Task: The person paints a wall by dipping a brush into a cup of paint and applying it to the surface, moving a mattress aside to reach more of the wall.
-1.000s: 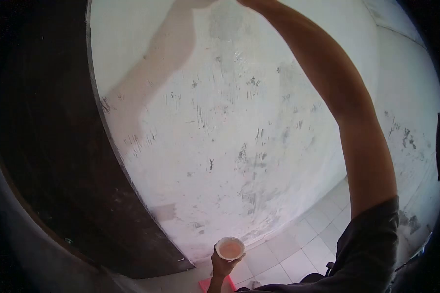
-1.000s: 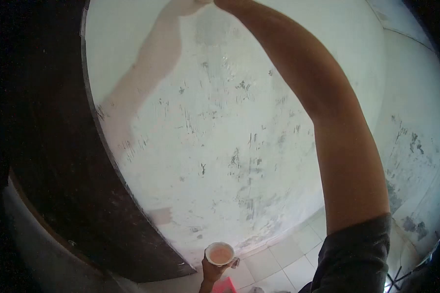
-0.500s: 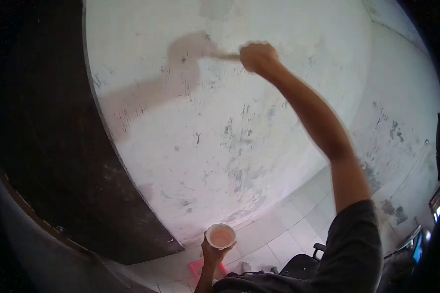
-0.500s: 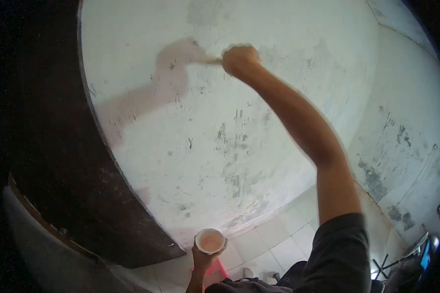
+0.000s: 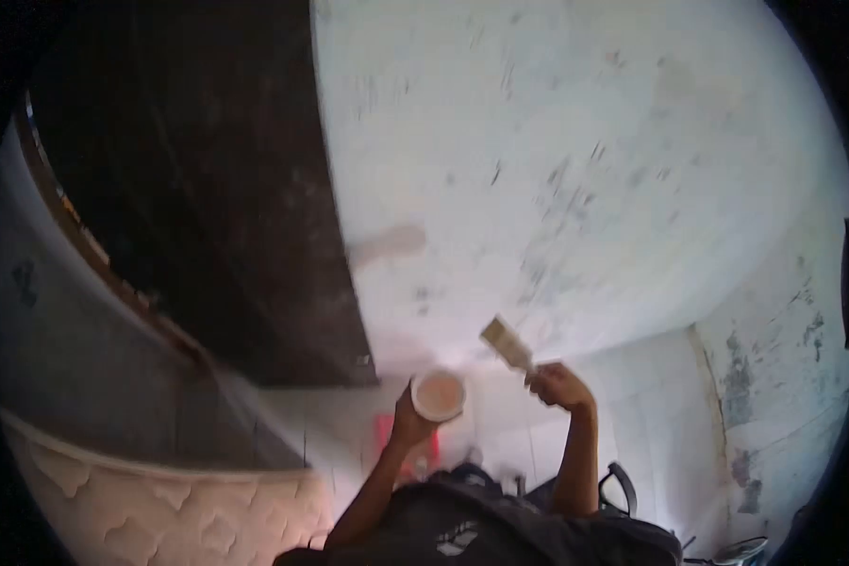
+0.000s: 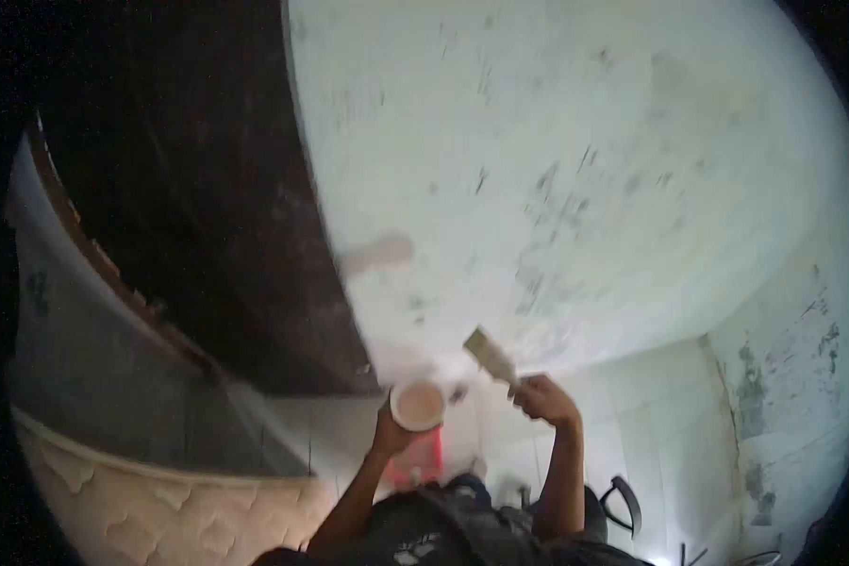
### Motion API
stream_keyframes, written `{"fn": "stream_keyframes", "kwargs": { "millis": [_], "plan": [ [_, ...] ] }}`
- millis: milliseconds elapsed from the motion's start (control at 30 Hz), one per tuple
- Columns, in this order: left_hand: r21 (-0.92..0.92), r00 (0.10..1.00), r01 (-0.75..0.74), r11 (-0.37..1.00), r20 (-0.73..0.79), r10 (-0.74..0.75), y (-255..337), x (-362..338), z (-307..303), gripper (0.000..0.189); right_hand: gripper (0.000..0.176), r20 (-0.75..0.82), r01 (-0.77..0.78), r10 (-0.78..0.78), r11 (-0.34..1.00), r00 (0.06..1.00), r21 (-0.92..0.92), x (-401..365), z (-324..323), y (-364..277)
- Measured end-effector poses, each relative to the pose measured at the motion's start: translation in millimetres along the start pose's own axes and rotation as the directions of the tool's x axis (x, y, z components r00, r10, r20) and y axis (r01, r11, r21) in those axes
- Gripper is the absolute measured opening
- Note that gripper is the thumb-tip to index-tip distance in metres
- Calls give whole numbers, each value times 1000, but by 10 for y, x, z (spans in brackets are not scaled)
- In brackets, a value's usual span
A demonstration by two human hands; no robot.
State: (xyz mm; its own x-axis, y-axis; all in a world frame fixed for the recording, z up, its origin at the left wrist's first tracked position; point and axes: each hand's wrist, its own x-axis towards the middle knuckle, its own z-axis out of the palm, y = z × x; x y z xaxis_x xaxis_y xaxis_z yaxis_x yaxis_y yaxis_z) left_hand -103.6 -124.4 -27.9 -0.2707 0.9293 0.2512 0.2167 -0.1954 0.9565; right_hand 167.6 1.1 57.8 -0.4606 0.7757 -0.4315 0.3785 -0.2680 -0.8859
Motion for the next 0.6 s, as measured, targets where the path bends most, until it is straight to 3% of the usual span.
{"fn": "stream_keyframes", "kwargs": {
  "millis": [33,67,100,200,300,367,400,467,600],
  "plan": [
    [-149,997,-72,986,-15,71,-100,-18,-13,75,29,40,21,-23,999,999,50,4,38,87],
    [-66,995,93,993,-11,-94,-75,-106,-62,75,26,83,69,-77,993,994,98,-77,154,83],
    [-70,997,68,995,-22,-70,-100,-82,-42,77,22,138,72,-98,981,986,179,-152,200,-61],
    [-32,998,63,998,-24,-64,-72,18,-81,80,24,284,257,-258,966,923,41,-182,354,-406],
    [-70,997,9,997,-81,-15,-188,113,-81,81,23,347,224,-201,974,916,-26,-45,414,-456],
    [-67,993,17,998,-117,-25,-176,108,-90,81,21,366,443,-329,847,871,-294,-32,465,-497],
    [-65,987,26,998,-156,-36,-161,100,-88,82,21,363,442,-329,848,872,-292,-40,474,-536],
    [-15,985,3,1000,-175,-5,-169,63,-93,79,24,370,348,-159,774,915,-529,-82,503,-619],
    [8,979,-52,999,-198,52,-183,39,-72,76,22,378,298,-54,721,924,-626,-57,600,-752]
  ]
}}
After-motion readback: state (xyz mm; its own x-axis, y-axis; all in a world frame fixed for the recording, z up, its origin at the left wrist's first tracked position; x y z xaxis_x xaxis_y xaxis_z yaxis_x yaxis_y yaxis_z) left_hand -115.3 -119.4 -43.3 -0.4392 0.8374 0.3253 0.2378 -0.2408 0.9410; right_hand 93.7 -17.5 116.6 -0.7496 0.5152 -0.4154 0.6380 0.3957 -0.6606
